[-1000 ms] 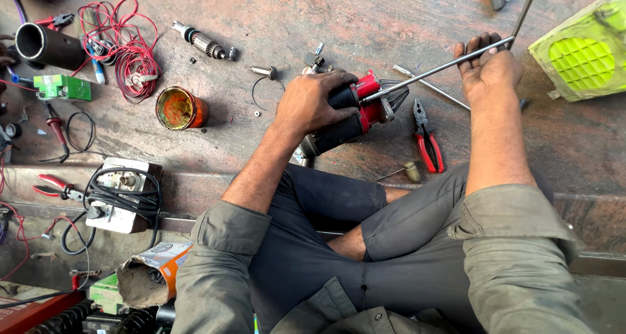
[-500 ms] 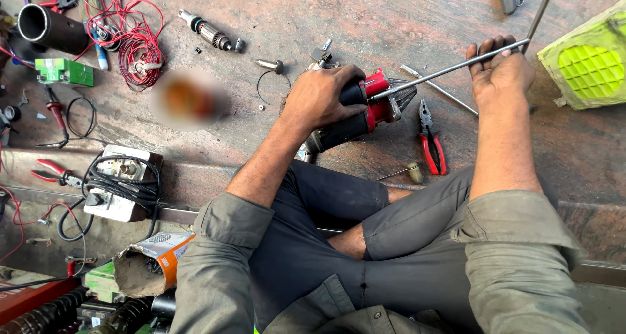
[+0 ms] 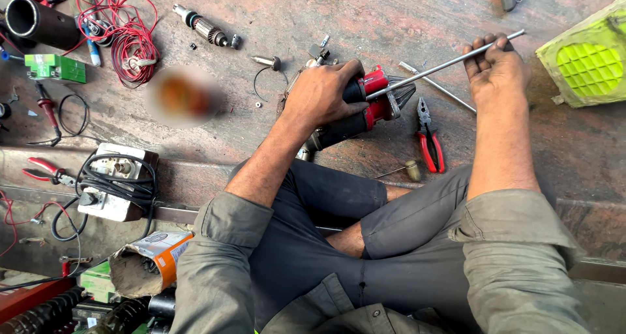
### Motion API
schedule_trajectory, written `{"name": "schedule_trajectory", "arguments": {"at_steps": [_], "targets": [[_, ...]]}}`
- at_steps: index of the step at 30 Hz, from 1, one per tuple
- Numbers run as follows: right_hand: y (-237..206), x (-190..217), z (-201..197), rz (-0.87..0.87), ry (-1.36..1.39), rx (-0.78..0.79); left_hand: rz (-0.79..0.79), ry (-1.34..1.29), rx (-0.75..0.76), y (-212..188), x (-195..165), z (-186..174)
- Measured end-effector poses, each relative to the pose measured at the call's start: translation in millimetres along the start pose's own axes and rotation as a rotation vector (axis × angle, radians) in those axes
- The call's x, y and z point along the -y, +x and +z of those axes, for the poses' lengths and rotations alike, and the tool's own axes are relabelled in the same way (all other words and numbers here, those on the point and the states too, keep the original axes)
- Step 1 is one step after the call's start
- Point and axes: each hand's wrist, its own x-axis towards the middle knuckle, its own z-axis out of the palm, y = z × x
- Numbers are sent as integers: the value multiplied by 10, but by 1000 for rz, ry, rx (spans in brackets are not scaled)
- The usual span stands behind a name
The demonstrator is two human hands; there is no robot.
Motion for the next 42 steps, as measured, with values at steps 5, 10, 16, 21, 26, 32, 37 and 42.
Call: {"name": "schedule_trajectory", "arguments": {"at_steps": [5, 10, 16, 21, 26, 32, 37, 42], "targets": [[86, 11, -19, 68, -24, 18, -17, -17, 11, 1, -8, -15], [115, 3, -81, 78, -44, 99, -19, -18, 12, -2, -1, -25], [49, 48, -75, 124, -46, 173, 14, -12, -17, 0, 24, -12], [-9, 49, -82, 79, -3, 41, -23, -36, 9, 2, 20, -13], [69, 28, -137, 43, -39, 44, -1, -32, -2, -2, 18, -8], [166, 13, -157, 10, -38, 52, -1, -31, -9, -6, 37, 12], [136, -23, -132, 20, -129, 59, 13, -37, -18, -4, 46, 23], [119, -14, -126, -11, -113, -13, 0, -16, -18, -3, 44, 35]]}}
